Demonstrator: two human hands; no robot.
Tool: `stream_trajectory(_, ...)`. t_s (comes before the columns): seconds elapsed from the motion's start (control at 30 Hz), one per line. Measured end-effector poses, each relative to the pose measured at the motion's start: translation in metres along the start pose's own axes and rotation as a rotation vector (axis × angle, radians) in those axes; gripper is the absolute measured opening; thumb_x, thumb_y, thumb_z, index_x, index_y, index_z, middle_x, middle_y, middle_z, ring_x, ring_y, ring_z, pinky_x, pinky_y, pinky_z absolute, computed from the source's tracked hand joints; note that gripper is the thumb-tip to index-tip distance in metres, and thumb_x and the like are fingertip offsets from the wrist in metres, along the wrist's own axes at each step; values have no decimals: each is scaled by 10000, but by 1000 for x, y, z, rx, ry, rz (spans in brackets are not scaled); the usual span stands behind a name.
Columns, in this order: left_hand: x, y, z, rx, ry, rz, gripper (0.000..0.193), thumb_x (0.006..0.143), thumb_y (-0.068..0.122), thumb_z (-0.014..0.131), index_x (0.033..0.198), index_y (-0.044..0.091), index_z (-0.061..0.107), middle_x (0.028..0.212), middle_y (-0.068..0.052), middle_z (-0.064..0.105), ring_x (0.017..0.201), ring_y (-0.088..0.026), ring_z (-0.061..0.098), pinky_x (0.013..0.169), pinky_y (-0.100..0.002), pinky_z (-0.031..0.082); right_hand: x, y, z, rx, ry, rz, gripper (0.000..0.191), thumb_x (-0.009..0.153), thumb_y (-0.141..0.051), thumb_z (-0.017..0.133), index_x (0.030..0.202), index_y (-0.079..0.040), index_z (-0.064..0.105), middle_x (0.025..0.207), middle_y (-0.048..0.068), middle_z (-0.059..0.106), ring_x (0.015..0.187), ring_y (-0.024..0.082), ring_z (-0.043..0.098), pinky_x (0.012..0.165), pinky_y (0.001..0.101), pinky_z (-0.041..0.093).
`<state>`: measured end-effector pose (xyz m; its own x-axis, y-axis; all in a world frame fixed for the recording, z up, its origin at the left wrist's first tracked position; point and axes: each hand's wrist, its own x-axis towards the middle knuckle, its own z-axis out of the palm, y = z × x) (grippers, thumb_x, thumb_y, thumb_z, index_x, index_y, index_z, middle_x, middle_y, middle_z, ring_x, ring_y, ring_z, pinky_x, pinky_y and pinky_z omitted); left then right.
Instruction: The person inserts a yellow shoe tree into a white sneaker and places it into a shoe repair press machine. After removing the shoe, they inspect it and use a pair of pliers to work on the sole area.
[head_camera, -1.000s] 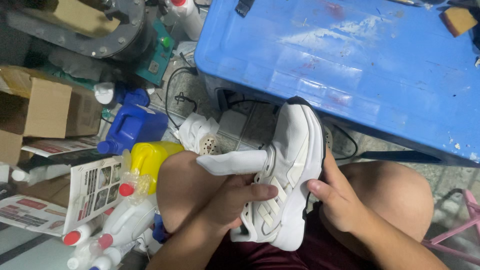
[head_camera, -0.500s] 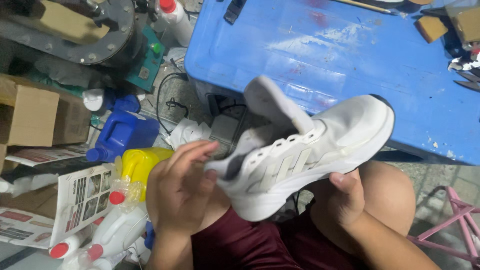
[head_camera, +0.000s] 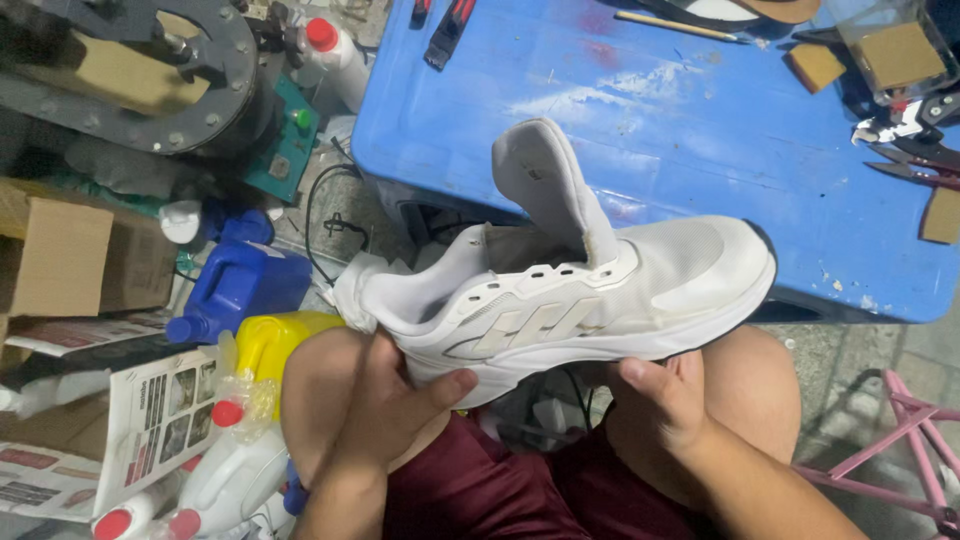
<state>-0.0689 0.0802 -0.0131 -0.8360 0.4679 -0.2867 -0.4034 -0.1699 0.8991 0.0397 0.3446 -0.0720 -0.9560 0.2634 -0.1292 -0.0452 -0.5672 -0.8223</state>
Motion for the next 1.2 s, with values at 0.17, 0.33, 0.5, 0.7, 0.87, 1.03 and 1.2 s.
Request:
stream_trajectory(0.17,2,-1,-11,-81,45,39,808,746,-29,792,1458,-70,414,1360,-184,625,1272,-263,618,1091,-395,485,14,-30,30,-37,-41,-2,1182,825,-284,780,1703,-58,23,1616,206,366,1462,344,434,1199,493,363)
stream_trajectory(0.33,5,2,-18,-124,27,70,801,757,-46,767,1469,-99,403,1371,-201,619,1277,-271,617,1107,-406,472,23,-51,57,-153,-81,-50,1147,831,-329,784,1692,-53,78,1634,232,353,1499,352,418,1245,500,340)
stream_trajectory(0.5,8,2,-27,-180,63,99,813,761,-26,747,1483,-102,380,1370,-220,615,1278,-300,619,1120,-422,470,17,-56,74,6,23,-30,1176,771,-423,804,1666,-186,78,1624,316,345,1462,452,438,1189,588,387)
stream_trajectory(0.7,8,2,-28,-211,41,106,833,774,-26,728,1510,-84,344,1387,-233,584,1288,-304,605,1123,-427,458,19,-57,74,24,-24,-43,1090,770,-479,728,1633,-166,140,1675,329,293,1490,482,410,1192,616,383)
stream_trajectory(0.87,7,7,-21,-191,-4,213,922,752,-16,743,1559,-92,304,1482,-214,525,1376,-300,544,1169,-420,436,17,-58,71,34,-69,-113,1037,805,-478,715,1638,-163,182,1732,341,233,1533,490,381,1245,610,354)
stream_trajectory(1.03,4,11,-18,-174,-18,287,995,715,-17,765,1584,-66,284,1534,-196,477,1435,-303,501,1174,-442,436,13,-64,64,23,-141,-87,1022,818,-450,719,1627,-184,155,1773,320,152,1548,490,352,1223,624,363)
stream_trajectory(1.2,5,11,-17,-76,-14,280,993,741,-38,750,1604,-62,259,1552,-214,449,1449,-298,489,1210,-439,422,19,-64,50,-118,-143,-121,972,854,-457,680,1615,-102,190,1702,345,271,1532,491,397,1249,587,372)
